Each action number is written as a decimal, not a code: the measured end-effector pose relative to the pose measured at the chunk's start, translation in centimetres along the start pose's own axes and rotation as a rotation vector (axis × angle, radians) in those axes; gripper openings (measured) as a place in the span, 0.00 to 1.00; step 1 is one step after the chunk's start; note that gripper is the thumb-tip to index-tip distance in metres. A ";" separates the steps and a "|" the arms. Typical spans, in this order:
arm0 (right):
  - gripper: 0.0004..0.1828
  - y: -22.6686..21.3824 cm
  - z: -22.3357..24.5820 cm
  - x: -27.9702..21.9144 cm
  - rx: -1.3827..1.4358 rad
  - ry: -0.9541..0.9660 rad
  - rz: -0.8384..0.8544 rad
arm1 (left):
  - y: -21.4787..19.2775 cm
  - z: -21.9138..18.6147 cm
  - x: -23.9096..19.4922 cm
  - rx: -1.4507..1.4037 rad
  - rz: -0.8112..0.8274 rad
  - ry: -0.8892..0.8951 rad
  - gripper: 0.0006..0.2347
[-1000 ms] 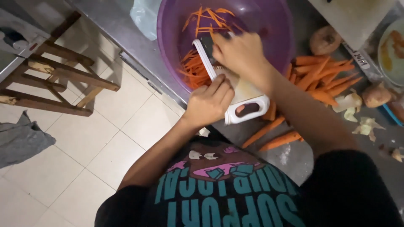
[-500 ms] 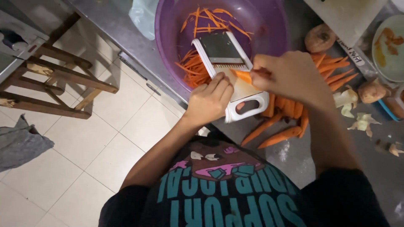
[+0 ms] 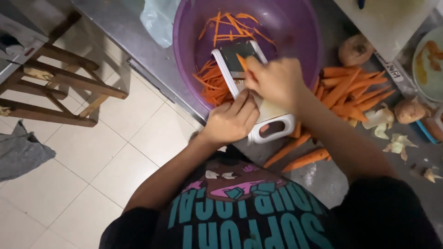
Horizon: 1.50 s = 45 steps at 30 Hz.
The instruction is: The person grates multiple carrots into a purple bowl using a white mandoline slicer. They hold the carrots with both hands and slide them across the blade, collecting the shredded pieces in the bowl below.
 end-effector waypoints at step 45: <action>0.09 -8.6 -0.5 -7.2 -0.018 -0.154 -0.281 | -1.1 0.8 0.3 -0.031 0.067 -0.082 0.14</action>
Point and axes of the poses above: each hand's wrist, its own x-axis towards the middle knuckle, its own y-axis out of the palm, z = x × y, the point moved 8 cm from there along x, towards the middle knuckle, and after that the axes turned 13 degrees about y, right-handed, at the moved point
